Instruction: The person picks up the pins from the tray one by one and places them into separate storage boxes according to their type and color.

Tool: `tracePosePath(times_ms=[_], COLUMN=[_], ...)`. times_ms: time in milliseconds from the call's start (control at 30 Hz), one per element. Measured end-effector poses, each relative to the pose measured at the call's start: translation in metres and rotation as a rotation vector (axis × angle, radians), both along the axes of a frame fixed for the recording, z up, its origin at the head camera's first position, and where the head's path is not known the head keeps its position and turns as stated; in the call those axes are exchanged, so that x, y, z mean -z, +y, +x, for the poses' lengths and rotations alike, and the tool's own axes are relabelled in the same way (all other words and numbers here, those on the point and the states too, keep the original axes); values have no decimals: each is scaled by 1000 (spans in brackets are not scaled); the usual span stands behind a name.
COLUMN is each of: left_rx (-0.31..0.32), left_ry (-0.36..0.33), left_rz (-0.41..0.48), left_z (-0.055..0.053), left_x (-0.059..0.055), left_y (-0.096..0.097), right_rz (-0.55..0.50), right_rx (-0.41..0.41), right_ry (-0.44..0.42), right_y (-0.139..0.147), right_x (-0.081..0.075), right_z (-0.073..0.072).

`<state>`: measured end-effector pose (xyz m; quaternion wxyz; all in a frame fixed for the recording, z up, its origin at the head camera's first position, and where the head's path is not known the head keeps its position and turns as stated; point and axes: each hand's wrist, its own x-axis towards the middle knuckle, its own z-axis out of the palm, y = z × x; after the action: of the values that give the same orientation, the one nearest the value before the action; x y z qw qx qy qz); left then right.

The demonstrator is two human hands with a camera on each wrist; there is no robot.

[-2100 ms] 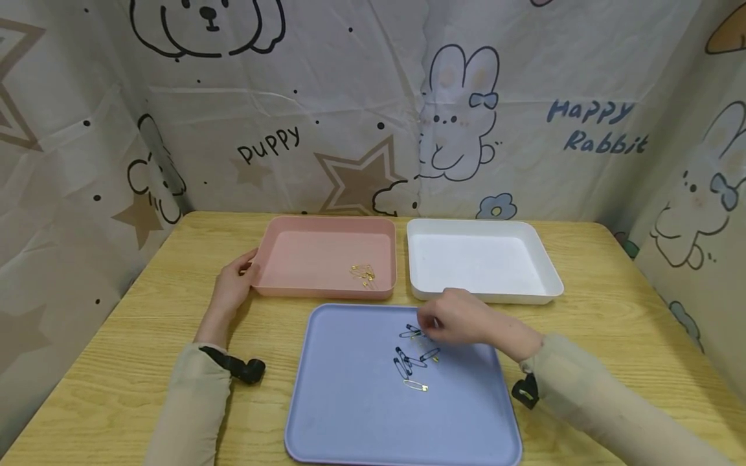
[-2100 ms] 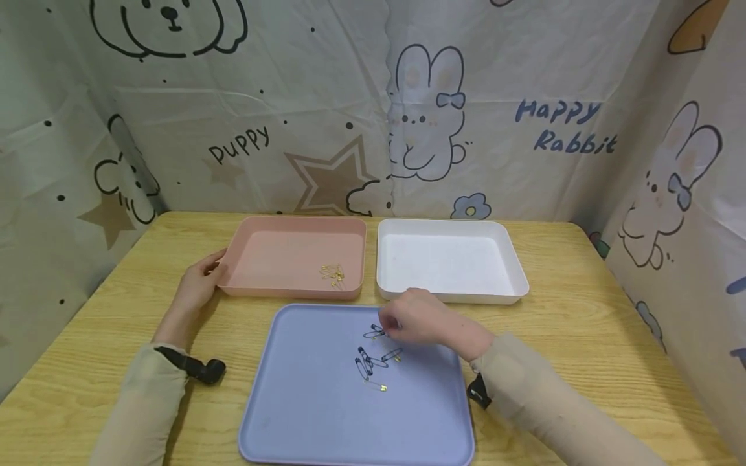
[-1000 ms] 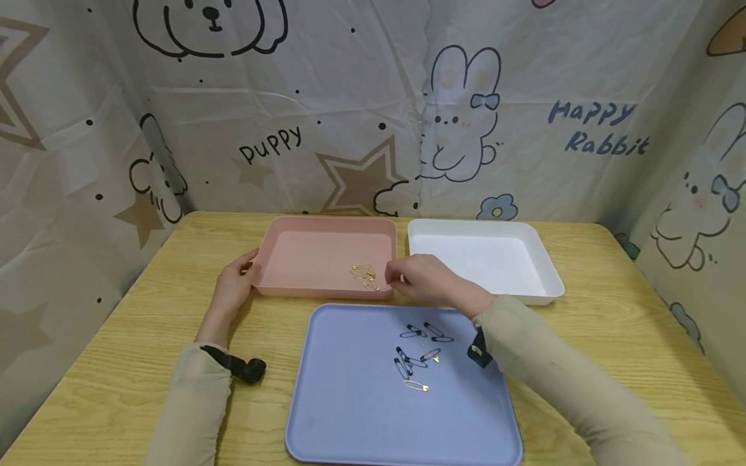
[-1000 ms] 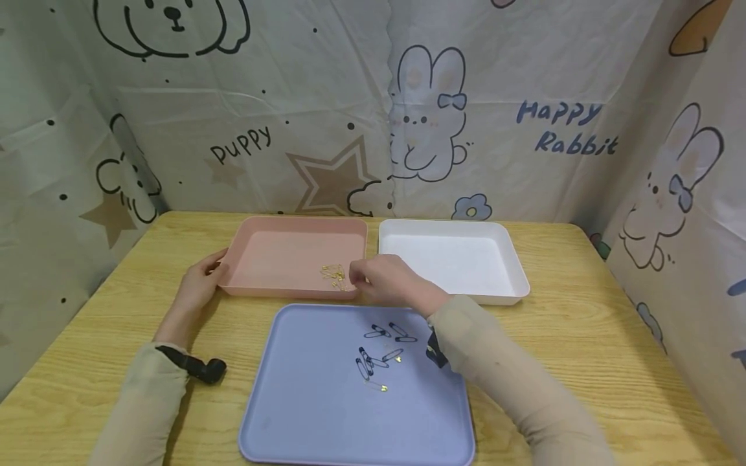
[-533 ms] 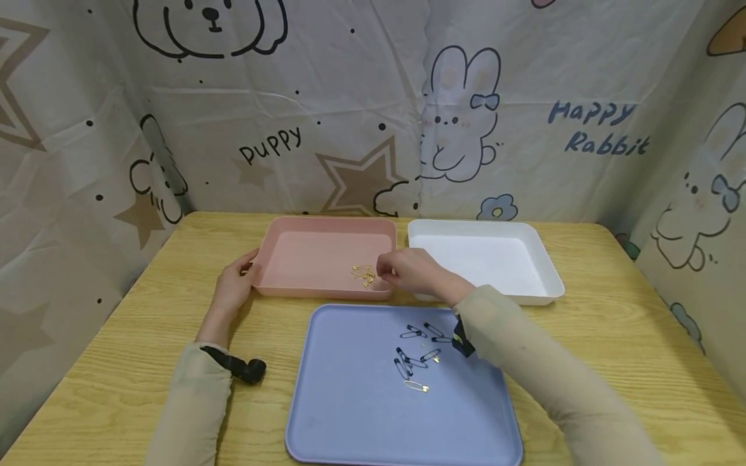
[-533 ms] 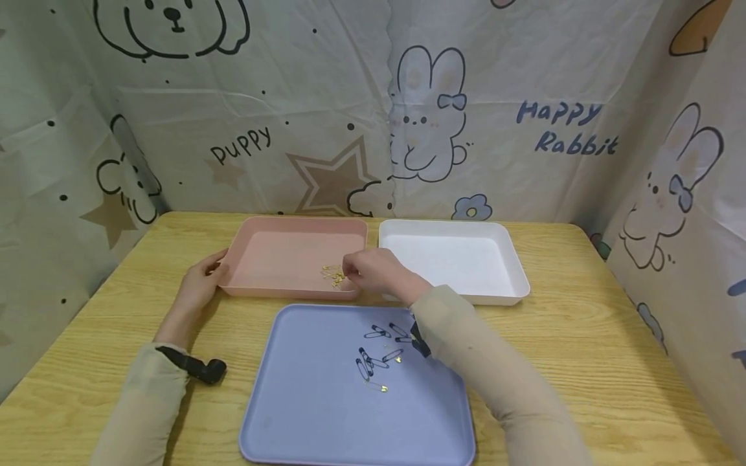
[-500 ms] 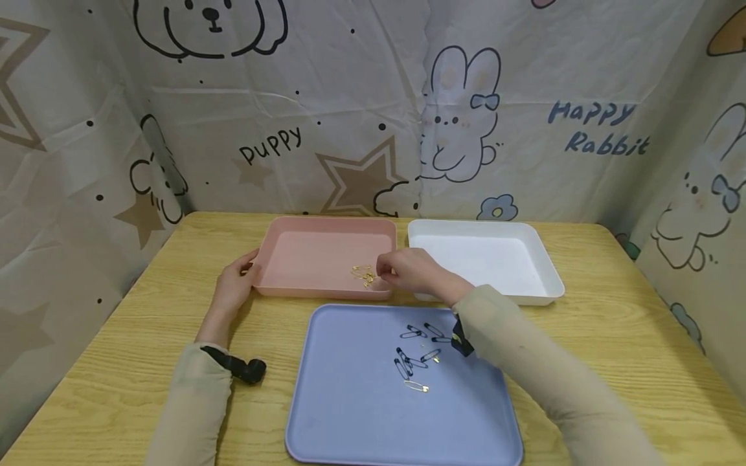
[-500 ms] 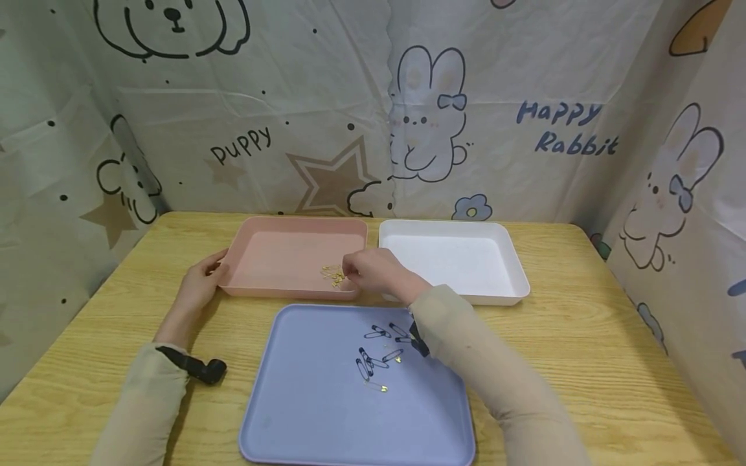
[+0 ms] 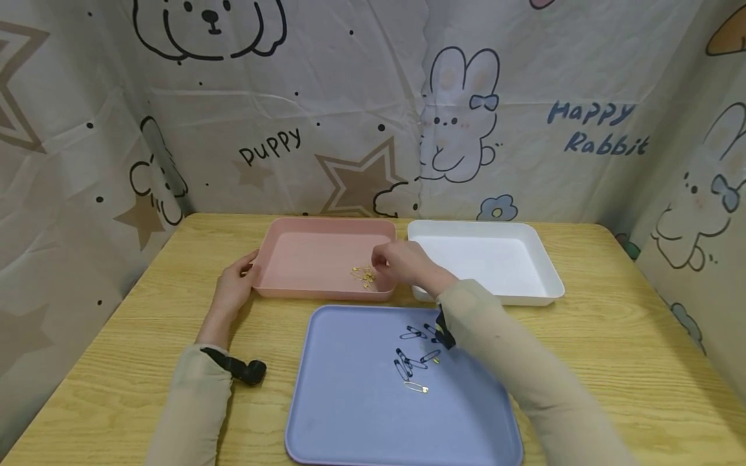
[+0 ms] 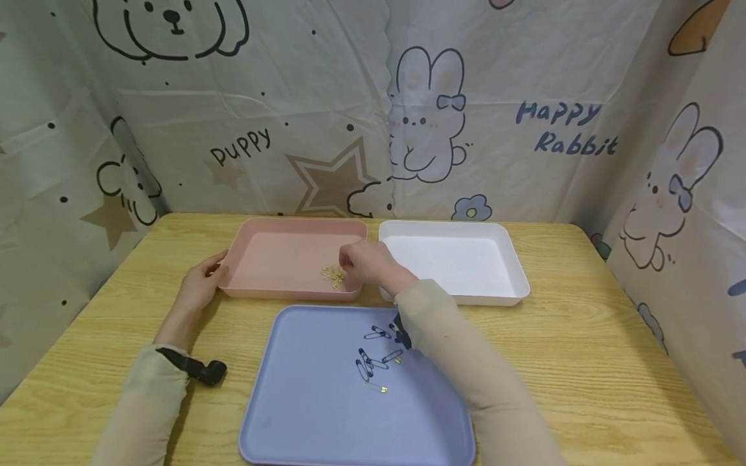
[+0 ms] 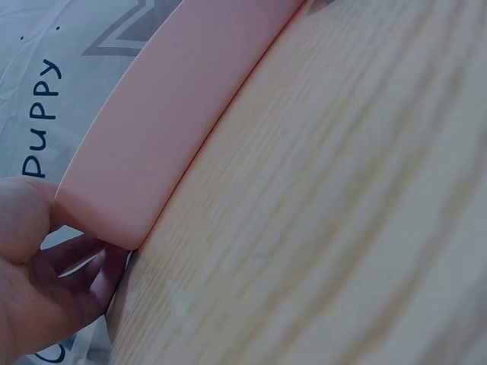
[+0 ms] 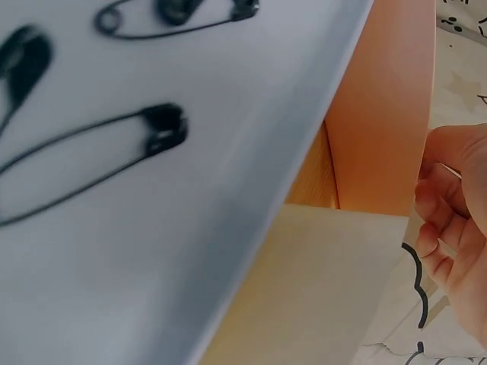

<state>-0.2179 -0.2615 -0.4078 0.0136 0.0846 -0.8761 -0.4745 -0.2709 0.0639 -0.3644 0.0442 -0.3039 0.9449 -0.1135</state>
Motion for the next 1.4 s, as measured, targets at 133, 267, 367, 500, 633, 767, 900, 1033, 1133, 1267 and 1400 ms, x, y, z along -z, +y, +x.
tracePosePath(times_ms=[133, 267, 367, 500, 633, 767, 900, 1033, 1133, 1267, 1400], left_rx=[3, 3, 8, 20, 23, 25, 20, 17, 14, 8, 9], left_ry=[-2, -4, -3, -3, -4, -3, 5, 9, 7, 5, 1], left_rz=[4, 6, 2, 1, 3, 1, -6, -4, 0, 1, 1], left_z=[0, 0, 0, -1, -2, -2, -3, -3, -2, -2, -1], left_x=[0, 1, 2, 3, 4, 3, 1, 1, 1, 1, 1], left_y=[0, 0, 1, 2, 2, 2, 0, -1, -1, -1, -1], right_rz=[0, -6, -2, 17, 22, 25, 31, 28, 25, 17, -5], right_rx=[10, 31, 61, 94, 95, 90, 89, 73, 51, 31, 24], right_ry=[26, 38, 48, 62, 47, 28, 36, 39, 31, 34, 40], right_y=[-3, -6, -9, -11, -12, -12, -8, -3, 0, 8, 15], right_x=[0, 0, 1, 2, 2, 0, -4, -9, -13, -14, -12], right_z=[-4, -7, -9, -12, -15, -15, -13, -10, -5, 3, 10])
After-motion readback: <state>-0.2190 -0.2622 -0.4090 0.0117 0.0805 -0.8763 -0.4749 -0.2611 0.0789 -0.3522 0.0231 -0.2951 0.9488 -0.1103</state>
